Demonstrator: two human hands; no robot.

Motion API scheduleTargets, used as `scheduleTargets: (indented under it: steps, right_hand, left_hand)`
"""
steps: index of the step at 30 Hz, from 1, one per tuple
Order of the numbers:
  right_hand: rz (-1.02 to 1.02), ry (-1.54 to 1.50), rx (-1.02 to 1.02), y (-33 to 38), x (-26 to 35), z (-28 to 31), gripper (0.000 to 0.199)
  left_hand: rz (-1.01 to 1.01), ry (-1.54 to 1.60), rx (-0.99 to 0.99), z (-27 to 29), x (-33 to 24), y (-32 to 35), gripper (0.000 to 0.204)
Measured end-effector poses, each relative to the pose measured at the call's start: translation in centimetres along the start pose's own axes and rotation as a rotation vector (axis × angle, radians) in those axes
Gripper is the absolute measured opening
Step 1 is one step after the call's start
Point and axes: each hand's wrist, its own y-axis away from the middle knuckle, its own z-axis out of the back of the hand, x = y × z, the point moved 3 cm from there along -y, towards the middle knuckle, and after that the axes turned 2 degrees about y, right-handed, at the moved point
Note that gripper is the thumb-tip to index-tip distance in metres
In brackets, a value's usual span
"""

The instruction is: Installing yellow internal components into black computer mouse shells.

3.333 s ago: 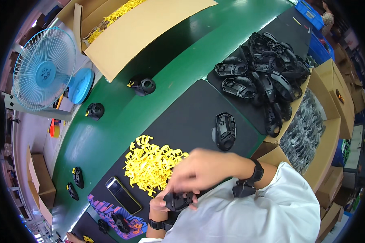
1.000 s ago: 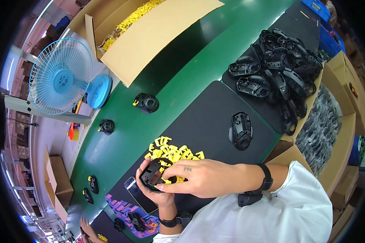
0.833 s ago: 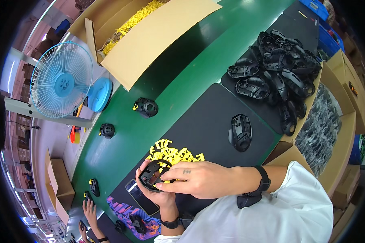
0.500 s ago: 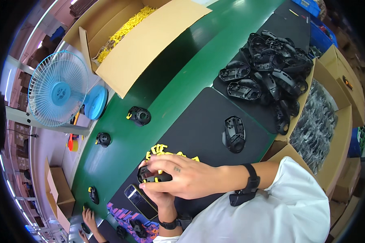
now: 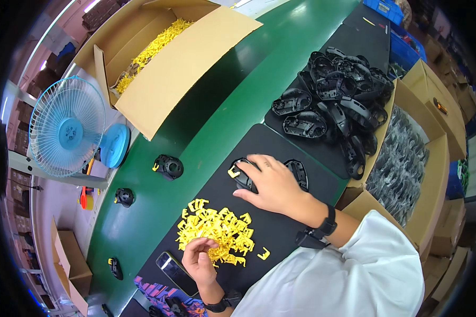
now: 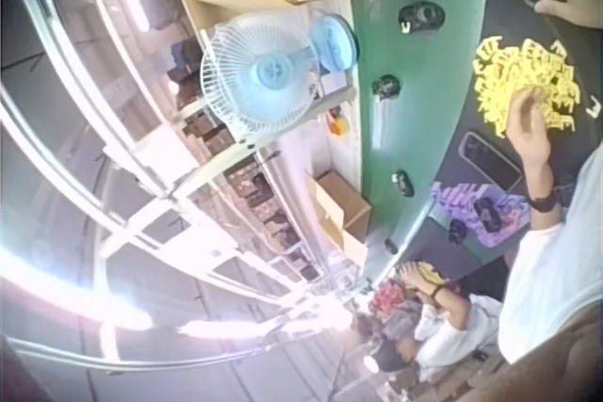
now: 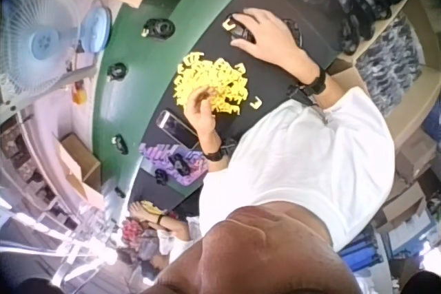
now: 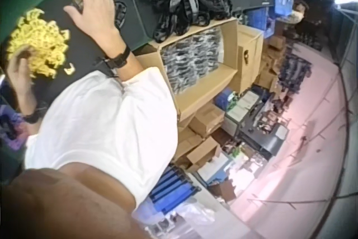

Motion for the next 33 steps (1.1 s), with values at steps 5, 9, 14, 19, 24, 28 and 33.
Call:
scheduleTargets:
  steps: [5,9,14,19,24,28,33]
  right_hand:
    - [0.064,-0.118,0.796,1.2,-1.5,1.9,0.032]
    - [0.146,-0.230,0.608,1.0,-1.4,-0.1,0.034]
    - [0.114,-0.198,0.514,0.2,0.4,2.1,0.046]
    - [-0.201,0.253,0.288,2.9,-1.4,3.7,0.063]
    - [-0.163,0.292,0.324,5.3,-0.8,1.8,0.060]
    - [-0.126,-0.138,0.460,4.6,2.3,2.4,0.053]
    - [0.136,-0.671,0.455,5.8,7.5,4.5,0.057]
  left_hand:
    - [-0.095,0.053,-0.170,1.0,0.3,0.3,0.031]
    - [-0.176,0.192,-0.358,3.8,1.5,0.4,0.028]
    - [-0.423,0.336,-0.369,6.7,0.8,1.3,0.032]
    - [-0.438,0.360,-0.313,7.4,1.0,2.2,0.034]
    - [-0.383,0.482,-0.265,6.1,0.9,3.0,0.042]
    - [-0.276,0.395,-0.051,3.2,0.1,4.0,0.052]
    - [-0.272,0.389,0.082,-1.6,1.1,3.9,0.057]
